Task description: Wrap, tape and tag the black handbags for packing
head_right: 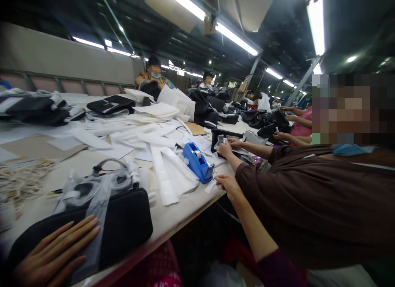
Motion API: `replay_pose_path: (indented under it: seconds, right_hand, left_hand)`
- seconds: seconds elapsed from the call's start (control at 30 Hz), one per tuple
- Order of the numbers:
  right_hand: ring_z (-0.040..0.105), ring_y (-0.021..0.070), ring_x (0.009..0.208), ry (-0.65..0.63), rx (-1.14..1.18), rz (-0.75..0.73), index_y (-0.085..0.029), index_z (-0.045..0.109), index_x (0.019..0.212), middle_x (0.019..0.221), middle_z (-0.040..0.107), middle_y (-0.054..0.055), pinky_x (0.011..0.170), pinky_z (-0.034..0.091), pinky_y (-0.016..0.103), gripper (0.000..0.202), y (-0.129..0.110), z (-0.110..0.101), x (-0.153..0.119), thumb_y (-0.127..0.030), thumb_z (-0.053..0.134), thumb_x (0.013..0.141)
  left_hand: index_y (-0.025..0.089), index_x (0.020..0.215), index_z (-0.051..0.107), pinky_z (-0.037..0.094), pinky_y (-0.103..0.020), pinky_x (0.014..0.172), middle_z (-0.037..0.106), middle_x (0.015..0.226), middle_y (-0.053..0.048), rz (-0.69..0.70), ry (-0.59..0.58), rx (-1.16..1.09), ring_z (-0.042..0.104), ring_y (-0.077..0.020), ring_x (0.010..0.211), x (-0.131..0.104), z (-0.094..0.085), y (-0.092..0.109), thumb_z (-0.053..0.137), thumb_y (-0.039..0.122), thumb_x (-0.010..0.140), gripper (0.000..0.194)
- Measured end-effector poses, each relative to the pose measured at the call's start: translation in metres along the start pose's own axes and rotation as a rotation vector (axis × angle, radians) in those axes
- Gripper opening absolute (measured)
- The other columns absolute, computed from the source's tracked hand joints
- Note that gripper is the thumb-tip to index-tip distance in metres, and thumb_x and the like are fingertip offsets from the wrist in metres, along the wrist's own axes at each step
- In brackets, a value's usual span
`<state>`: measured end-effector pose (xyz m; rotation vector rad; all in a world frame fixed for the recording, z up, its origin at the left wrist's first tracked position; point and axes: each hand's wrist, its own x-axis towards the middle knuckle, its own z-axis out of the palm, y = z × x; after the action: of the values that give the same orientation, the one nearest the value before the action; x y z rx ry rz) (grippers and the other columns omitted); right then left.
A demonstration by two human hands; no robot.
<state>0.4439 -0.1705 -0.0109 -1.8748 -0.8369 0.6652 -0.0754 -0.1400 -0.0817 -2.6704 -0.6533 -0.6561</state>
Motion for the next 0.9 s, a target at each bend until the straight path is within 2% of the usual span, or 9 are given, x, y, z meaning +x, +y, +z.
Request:
replay_pose_path:
  seconds: [0.1,0.23,0.3,0.33,0.43,0.57,0.7,0.8,0.9]
  right_hand:
    - [0.045,0.0107,0.043,0.077,-0.173,-0.009,-0.016,0.062,0.057,0.05,0.055,0.001,0.045,0.034,0.024,0.012,0.002,0.005,0.001,-0.024,0.067,0.065]
    - [0.057,0.0205,0.061,0.133,-0.454,-0.091,-0.019,0.059,0.047,0.051,0.054,0.004,0.059,0.038,0.029,0.017,-0.018,0.0,-0.021,-0.008,0.066,0.058]
    - [0.059,0.0238,0.071,0.074,-0.687,-0.248,-0.019,0.057,0.045,0.055,0.056,0.006,0.068,0.038,0.033,0.022,-0.04,0.006,-0.042,-0.002,0.062,0.057]
    - [0.059,0.0242,0.074,0.0,-0.878,-0.402,-0.019,0.057,0.046,0.057,0.057,0.008,0.071,0.038,0.035,0.023,-0.053,0.013,-0.053,-0.001,0.06,0.058]
    - [0.057,0.0235,0.073,-0.305,-1.312,-0.887,-0.02,0.057,0.049,0.06,0.061,0.01,0.074,0.034,0.037,0.022,-0.106,0.052,-0.085,-0.001,0.059,0.059]
    - [0.055,0.0206,0.071,-0.751,-1.32,-1.255,-0.022,0.061,0.053,0.062,0.063,0.007,0.077,0.031,0.036,0.022,-0.175,0.13,-0.128,-0.001,0.058,0.06]
    - [0.055,0.016,0.07,-1.161,-1.185,-1.327,-0.024,0.069,0.063,0.067,0.067,0.0,0.082,0.031,0.032,0.025,-0.201,0.207,-0.148,-0.002,0.056,0.066]
    - [0.055,0.0134,0.064,-1.22,-1.158,-1.366,-0.023,0.071,0.064,0.064,0.067,-0.002,0.082,0.031,0.031,0.024,-0.196,0.248,-0.145,-0.003,0.057,0.066]
    - [0.055,0.0124,0.062,-1.197,-1.181,-1.382,-0.022,0.07,0.06,0.06,0.066,-0.002,0.081,0.031,0.03,0.022,-0.188,0.271,-0.142,-0.004,0.059,0.066]
  left_hand:
    - [0.027,0.145,0.035,0.033,-0.039,0.112,0.049,0.142,-0.002,-0.011,0.04,-0.042,0.049,-0.0231,0.127,0.004,-0.003,0.002,0.052,0.03,0.085,0.062]
    - [0.025,0.14,0.042,0.031,-0.036,0.113,0.05,0.141,-0.003,-0.04,0.041,-0.076,0.048,-0.0213,0.128,0.01,-0.014,0.01,0.053,0.033,0.088,0.054]
    - [0.025,0.14,0.042,0.032,-0.036,0.113,0.05,0.141,-0.004,-0.087,0.008,-0.107,0.046,-0.0209,0.13,0.012,-0.023,0.016,0.052,0.031,0.09,0.052]
    - [0.024,0.141,0.041,0.032,-0.037,0.113,0.05,0.142,-0.005,-0.111,-0.007,-0.126,0.045,-0.0207,0.131,0.013,-0.027,0.019,0.051,0.028,0.091,0.051]
    - [0.022,0.141,0.041,0.03,-0.044,0.113,0.046,0.144,-0.008,-0.158,-0.082,-0.187,0.038,-0.0222,0.136,0.014,-0.034,0.025,0.048,0.022,0.093,0.048]
    - [0.019,0.139,0.041,0.029,-0.046,0.114,0.046,0.144,-0.01,-0.182,-0.139,-0.219,0.033,-0.0234,0.138,0.012,-0.035,0.027,0.048,0.023,0.093,0.047]
    - [0.018,0.137,0.044,0.029,-0.047,0.113,0.046,0.143,-0.011,-0.185,-0.123,-0.231,0.033,-0.0245,0.138,0.011,-0.035,0.027,0.049,0.025,0.093,0.045]
    - [0.018,0.134,0.048,0.03,-0.047,0.113,0.047,0.141,-0.014,-0.207,-0.092,-0.238,0.035,-0.0248,0.137,0.01,-0.036,0.027,0.05,0.026,0.092,0.043]
    - [0.017,0.13,0.052,0.032,-0.047,0.112,0.045,0.141,-0.016,-0.247,-0.061,-0.25,0.036,-0.0254,0.136,0.009,-0.036,0.028,0.052,0.026,0.091,0.04]
